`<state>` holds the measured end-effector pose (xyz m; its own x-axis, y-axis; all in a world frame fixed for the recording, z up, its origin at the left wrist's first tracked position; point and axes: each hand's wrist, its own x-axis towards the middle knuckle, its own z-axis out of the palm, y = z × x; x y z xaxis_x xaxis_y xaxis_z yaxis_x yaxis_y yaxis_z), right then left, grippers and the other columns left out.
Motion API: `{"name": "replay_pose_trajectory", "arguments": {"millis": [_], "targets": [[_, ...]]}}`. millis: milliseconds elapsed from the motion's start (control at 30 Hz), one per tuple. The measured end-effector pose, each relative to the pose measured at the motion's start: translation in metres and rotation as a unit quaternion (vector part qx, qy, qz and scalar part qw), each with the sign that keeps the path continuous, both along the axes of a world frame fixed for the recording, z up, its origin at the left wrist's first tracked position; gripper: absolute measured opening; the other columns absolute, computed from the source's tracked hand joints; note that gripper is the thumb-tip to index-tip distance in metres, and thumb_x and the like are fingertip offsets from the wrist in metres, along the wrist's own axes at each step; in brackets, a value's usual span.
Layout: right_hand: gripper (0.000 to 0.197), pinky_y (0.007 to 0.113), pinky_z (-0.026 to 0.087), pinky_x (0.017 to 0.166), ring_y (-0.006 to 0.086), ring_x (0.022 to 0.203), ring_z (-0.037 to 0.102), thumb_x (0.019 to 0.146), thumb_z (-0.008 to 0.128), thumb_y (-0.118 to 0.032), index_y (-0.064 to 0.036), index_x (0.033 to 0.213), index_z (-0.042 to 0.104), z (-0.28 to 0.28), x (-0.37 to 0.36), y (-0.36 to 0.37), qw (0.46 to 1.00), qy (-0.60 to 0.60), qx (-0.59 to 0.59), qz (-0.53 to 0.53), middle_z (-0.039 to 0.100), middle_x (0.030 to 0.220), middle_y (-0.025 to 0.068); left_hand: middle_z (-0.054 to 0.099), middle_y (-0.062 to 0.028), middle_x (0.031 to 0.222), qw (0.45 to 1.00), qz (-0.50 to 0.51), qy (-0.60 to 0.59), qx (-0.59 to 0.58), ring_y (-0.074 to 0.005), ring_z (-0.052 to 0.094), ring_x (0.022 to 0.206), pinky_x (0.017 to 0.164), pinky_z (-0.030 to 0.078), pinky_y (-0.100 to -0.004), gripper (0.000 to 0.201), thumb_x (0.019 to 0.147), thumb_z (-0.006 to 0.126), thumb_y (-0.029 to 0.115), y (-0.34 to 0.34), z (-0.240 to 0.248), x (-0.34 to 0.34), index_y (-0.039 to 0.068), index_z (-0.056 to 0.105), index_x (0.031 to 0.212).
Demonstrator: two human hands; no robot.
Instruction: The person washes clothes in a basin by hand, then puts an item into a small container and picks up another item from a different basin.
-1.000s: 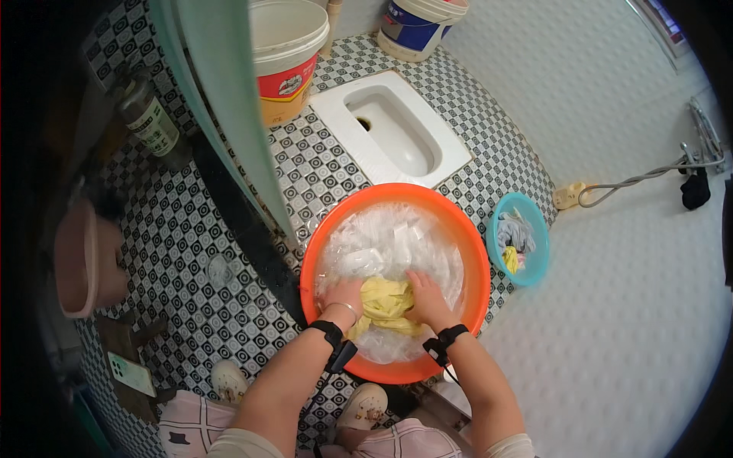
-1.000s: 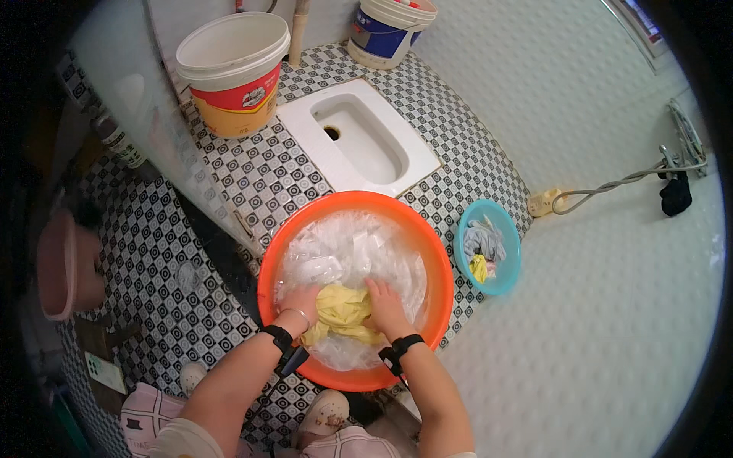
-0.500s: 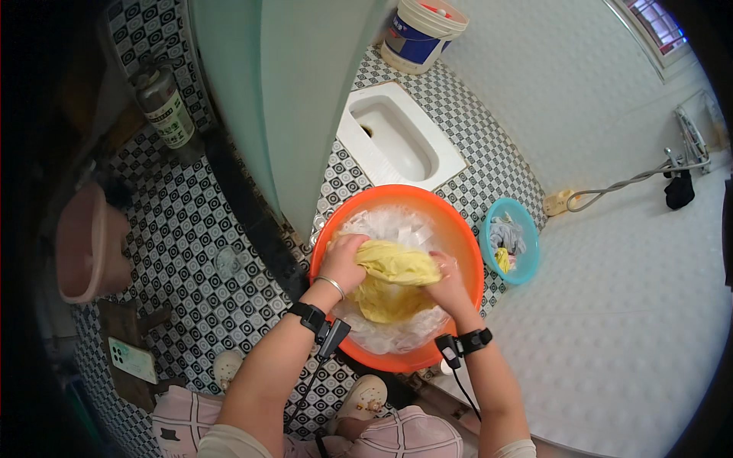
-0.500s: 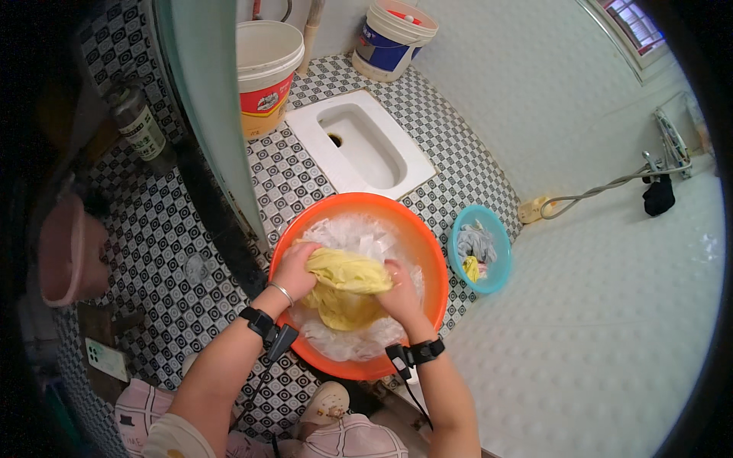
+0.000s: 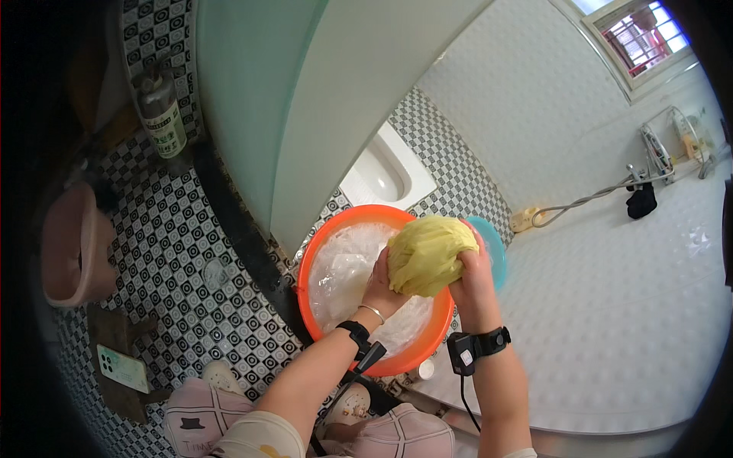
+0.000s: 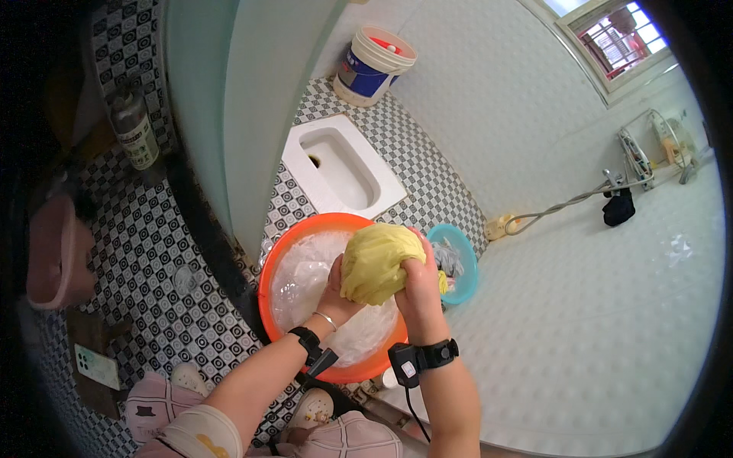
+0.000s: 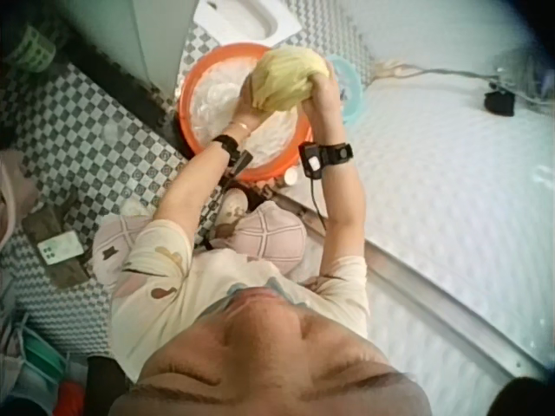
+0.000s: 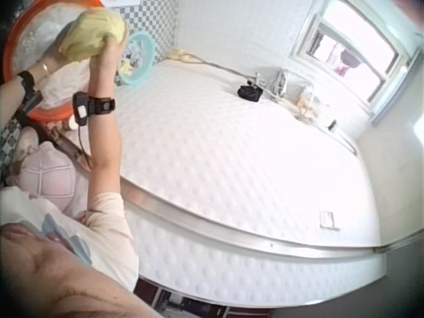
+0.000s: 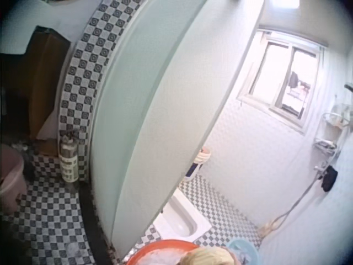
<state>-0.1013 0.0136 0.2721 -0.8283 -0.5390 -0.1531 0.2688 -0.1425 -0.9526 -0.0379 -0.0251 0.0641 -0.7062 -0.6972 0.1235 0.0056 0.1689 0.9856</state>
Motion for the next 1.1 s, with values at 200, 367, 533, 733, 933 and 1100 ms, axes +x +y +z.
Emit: {"name": "replay_pose_trajectory", "arguments": {"millis": [200, 367, 533, 733, 933, 1100], "targets": [[0.043, 0.042, 0.042, 0.098, 0.0295, 0.110, 0.054, 0.080, 0.043, -0.004, 0.0030, 0.122, 0.047, -0.025, -0.032, 0.061, 0.996, -0.063, -0.067, -0.015, 0.055, 0.119, 0.0165, 0.066, -0.0140, 0.080, 0.961, -0.058, 0.077, 0.260, -0.0246, 0.065, 0.080, 0.072, 0.050, -0.0322, 0.022, 0.073, 0.070, 0.012, -0.017, 0.026, 0.005, -0.003, 0.063, 0.088], [0.038, 0.043, 0.043, 0.097, 0.0271, 0.114, 0.053, 0.089, 0.051, -0.015, -0.0007, 0.124, 0.047, -0.120, -0.046, 0.100, 0.981, -0.135, -0.065, -0.126, 0.053, 0.124, 0.0141, 0.067, -0.0143, 0.092, 0.949, -0.026, -0.023, 0.312, -0.0208, 0.064, 0.086, 0.075, 0.049, -0.0293, 0.022, 0.077, 0.062, 0.005, -0.034, 0.008, -0.002, -0.002, 0.061, 0.097], [0.049, 0.046, 0.041, 0.098, 0.0253, 0.119, 0.048, 0.094, 0.043, -0.043, -0.0130, 0.133, 0.041, -0.189, 0.019, 0.079, 0.968, -0.246, 0.034, -0.037, 0.050, 0.129, 0.0097, 0.059, -0.0106, 0.112, 0.829, -0.007, 0.165, 0.534, -0.0191, 0.058, 0.102, 0.087, 0.048, -0.0321, 0.032, 0.090, 0.042, 0.001, -0.042, 0.024, -0.001, 0.000, 0.049, 0.122], [0.056, 0.050, 0.038, 0.100, 0.0274, 0.124, 0.044, 0.091, 0.044, -0.050, -0.0106, 0.131, 0.043, -0.201, 0.060, 0.038, 0.887, -0.408, -0.192, 0.096, 0.049, 0.131, 0.0109, 0.057, -0.0117, 0.114, 0.649, -0.079, 0.257, 0.712, -0.0231, 0.056, 0.105, 0.093, 0.047, -0.0393, 0.037, 0.086, 0.041, -0.003, -0.055, 0.019, 0.026, 0.000, 0.046, 0.122], [0.043, 0.047, 0.042, 0.099, 0.0302, 0.116, 0.051, 0.089, 0.048, -0.023, -0.0040, 0.127, 0.047, -0.187, 0.017, 0.054, 0.939, -0.305, -0.155, -0.036, 0.051, 0.128, 0.0157, 0.047, -0.0093, 0.128, 0.761, -0.008, 0.174, 0.625, -0.0279, 0.049, 0.117, 0.096, 0.045, -0.0416, 0.049, 0.090, 0.044, 0.004, -0.045, 0.010, 0.033, 0.016, 0.033, 0.136], [0.051, 0.040, 0.045, 0.095, 0.0246, 0.111, 0.054, 0.078, 0.049, 0.007, -0.0037, 0.128, 0.041, -0.215, -0.022, 0.092, 0.998, -0.055, -0.035, 0.007, 0.052, 0.121, 0.0133, 0.049, -0.0095, 0.129, 0.708, -0.198, 0.167, 0.657, -0.0282, 0.049, 0.118, 0.095, 0.043, -0.0497, 0.046, 0.090, 0.051, 0.012, -0.052, 0.014, 0.039, 0.014, 0.037, 0.134]]}}
